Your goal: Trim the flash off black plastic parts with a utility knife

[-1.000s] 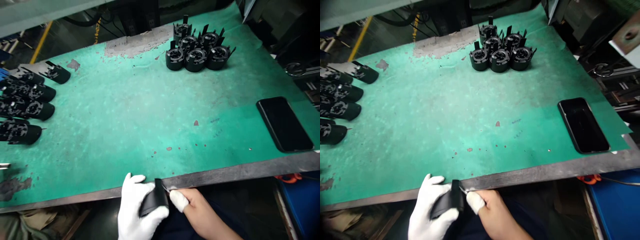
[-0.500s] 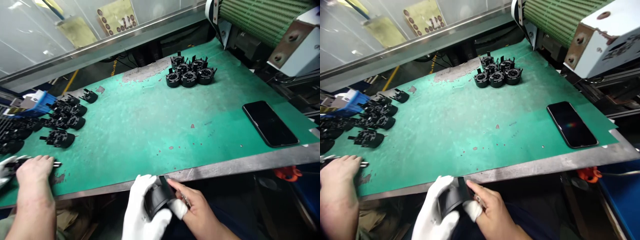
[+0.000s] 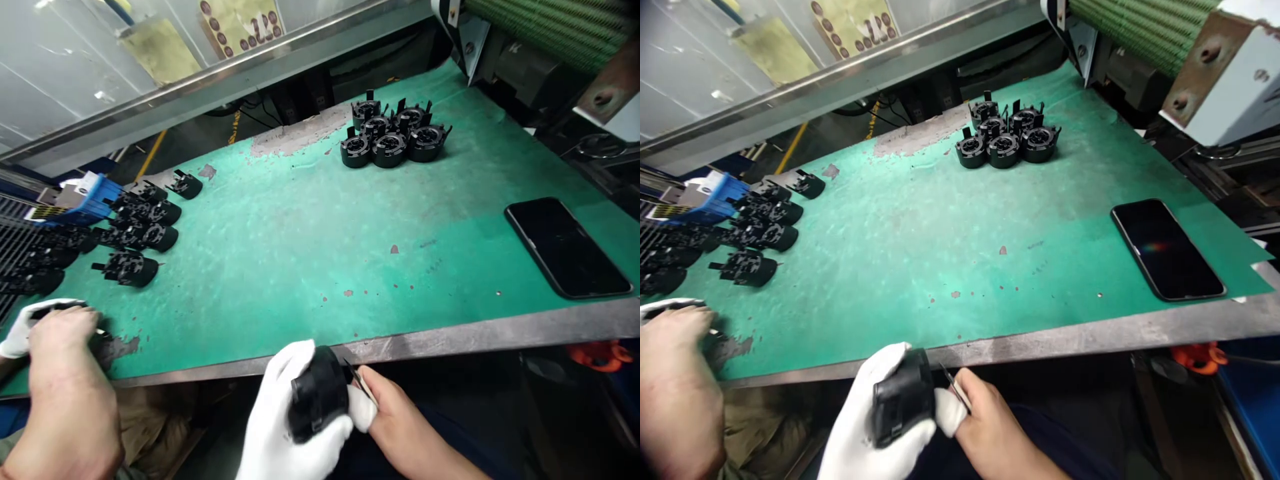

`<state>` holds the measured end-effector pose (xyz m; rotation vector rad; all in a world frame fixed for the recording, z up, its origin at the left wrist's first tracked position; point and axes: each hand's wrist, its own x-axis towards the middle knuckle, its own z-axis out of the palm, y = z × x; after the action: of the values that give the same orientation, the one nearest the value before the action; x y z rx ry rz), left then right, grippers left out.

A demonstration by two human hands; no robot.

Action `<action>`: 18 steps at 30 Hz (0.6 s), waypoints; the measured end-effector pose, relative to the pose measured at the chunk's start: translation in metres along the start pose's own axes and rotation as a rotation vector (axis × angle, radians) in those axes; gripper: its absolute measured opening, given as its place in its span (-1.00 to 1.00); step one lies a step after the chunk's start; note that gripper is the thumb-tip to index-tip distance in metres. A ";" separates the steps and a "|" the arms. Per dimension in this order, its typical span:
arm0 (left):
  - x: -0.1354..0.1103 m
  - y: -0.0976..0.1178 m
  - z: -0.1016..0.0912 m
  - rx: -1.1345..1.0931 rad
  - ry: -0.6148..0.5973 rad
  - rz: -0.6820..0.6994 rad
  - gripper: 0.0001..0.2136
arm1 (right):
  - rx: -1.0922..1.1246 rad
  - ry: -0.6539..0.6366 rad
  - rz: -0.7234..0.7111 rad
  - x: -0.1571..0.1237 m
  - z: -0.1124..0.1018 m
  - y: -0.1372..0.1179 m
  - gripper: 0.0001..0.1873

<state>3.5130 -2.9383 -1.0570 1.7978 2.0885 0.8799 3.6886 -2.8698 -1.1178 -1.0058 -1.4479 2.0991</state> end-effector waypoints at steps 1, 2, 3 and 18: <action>0.000 0.000 0.003 0.131 0.060 0.030 -0.32 | -0.033 0.016 0.040 -0.004 -0.003 0.007 -0.76; 0.000 -0.001 0.007 0.245 0.102 0.061 -0.36 | -0.047 0.021 0.078 -0.008 -0.006 0.012 -0.67; 0.000 -0.001 0.012 0.328 0.124 0.086 -0.39 | -0.049 0.017 0.107 -0.011 -0.009 0.015 -0.60; 0.002 -0.003 0.048 0.253 0.289 0.069 -0.59 | -0.083 -0.094 0.029 0.011 -0.017 0.005 -0.61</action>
<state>3.5369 -2.9234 -1.0963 1.9788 2.4248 0.9824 3.6947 -2.8534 -1.1293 -0.9760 -1.5863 2.1490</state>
